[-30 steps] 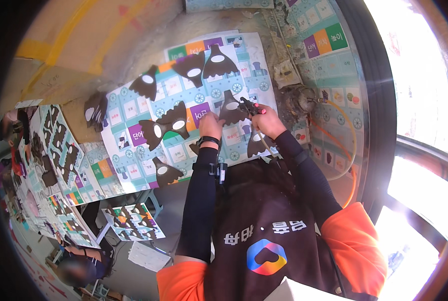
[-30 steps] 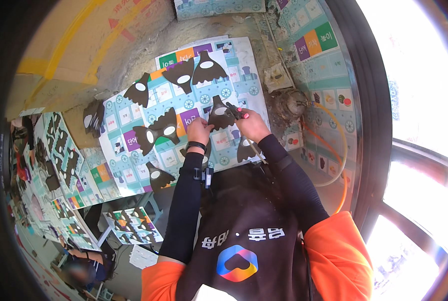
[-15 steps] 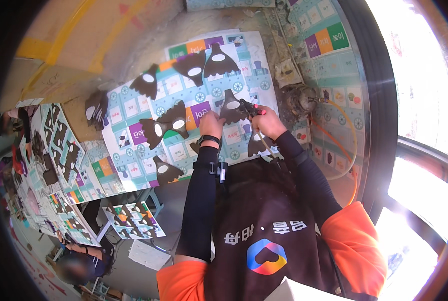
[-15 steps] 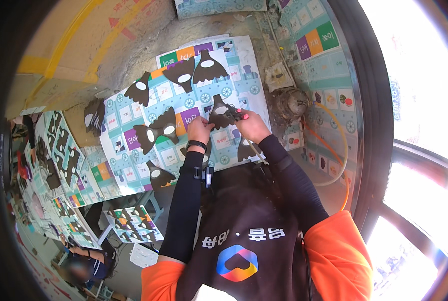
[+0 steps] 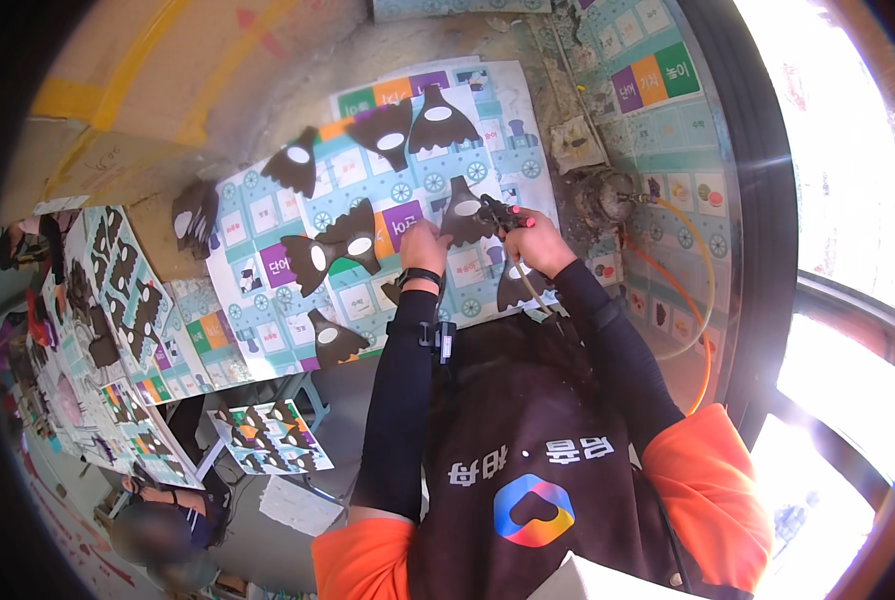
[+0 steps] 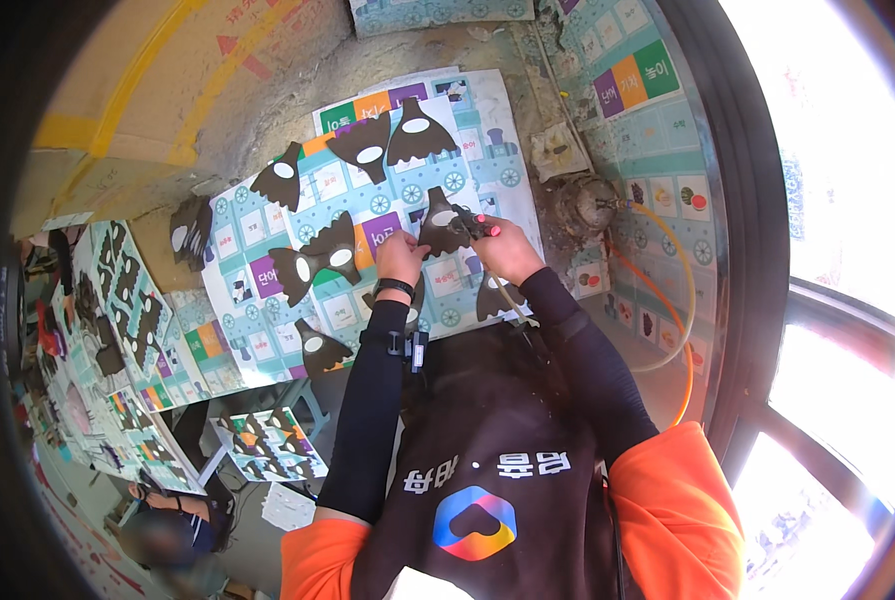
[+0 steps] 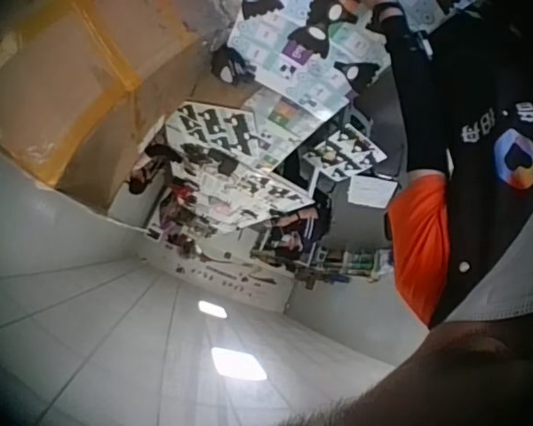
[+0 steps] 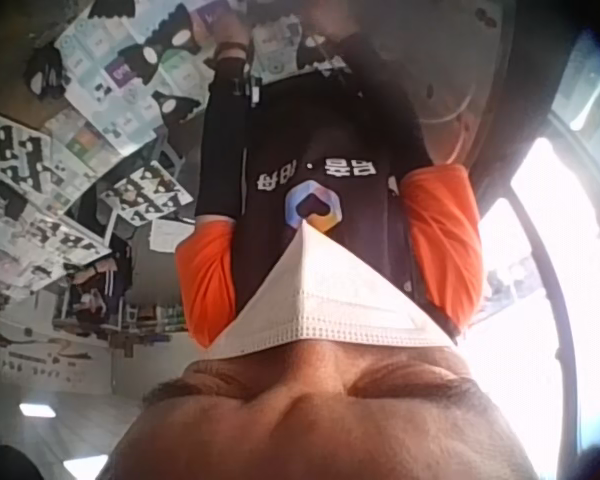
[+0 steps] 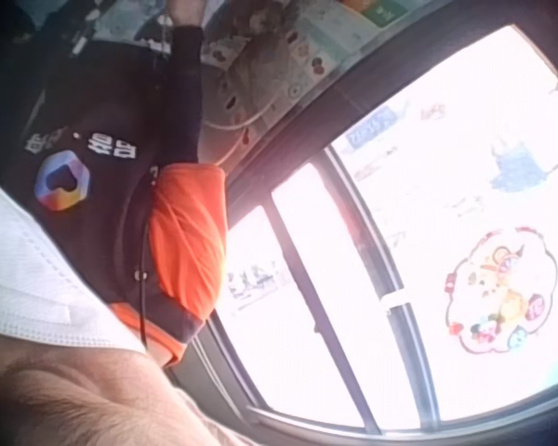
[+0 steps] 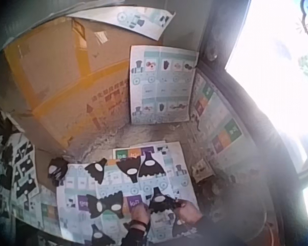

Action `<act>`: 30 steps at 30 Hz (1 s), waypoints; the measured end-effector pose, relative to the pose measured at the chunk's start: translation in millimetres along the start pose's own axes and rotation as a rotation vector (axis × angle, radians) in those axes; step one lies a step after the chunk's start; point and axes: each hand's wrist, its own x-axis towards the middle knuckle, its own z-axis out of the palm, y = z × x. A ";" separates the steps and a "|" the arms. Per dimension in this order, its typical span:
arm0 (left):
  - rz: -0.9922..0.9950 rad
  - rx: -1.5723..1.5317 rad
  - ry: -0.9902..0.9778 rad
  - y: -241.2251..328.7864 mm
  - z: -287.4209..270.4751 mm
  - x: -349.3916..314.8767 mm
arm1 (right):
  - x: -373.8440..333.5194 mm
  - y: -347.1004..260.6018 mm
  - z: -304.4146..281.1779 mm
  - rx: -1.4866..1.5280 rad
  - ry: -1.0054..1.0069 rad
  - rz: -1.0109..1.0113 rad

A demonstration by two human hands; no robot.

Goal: Using a spray gun to apply adhesive to multiple shoe components laid out on a workspace

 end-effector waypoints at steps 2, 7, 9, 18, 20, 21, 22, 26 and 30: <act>0.013 0.028 0.001 3.1 -1.2 0.2 | -2.3 -7.5 -1.1 0.010 -0.040 0.041; 0.058 0.036 -0.164 8.5 -15.3 15.2 | -23.2 -8.3 -25.7 0.173 0.000 0.043; 0.105 0.020 -0.027 27.7 -34.7 39.0 | -30.3 0.4 -37.8 0.303 0.044 0.072; 0.201 0.308 0.167 58.9 -26.8 148.1 | -45.8 -25.8 -52.4 0.384 0.013 0.009; 0.195 0.278 0.085 58.6 -25.4 143.2 | -41.2 -42.2 -55.0 0.387 0.017 -0.015; 0.184 0.250 0.007 58.5 -28.8 137.1 | -38.7 -52.8 -55.7 0.388 0.016 -0.039; 0.240 0.242 -0.011 54.2 -26.9 131.4 | -32.7 -61.6 -56.5 0.372 0.013 -0.053; 0.403 0.064 0.165 40.2 -16.3 109.7 | 13.3 -79.3 -50.6 0.245 0.015 -0.061; 0.270 0.011 0.169 15.4 -11.3 103.7 | 59.1 -87.4 -33.7 0.135 0.034 -0.077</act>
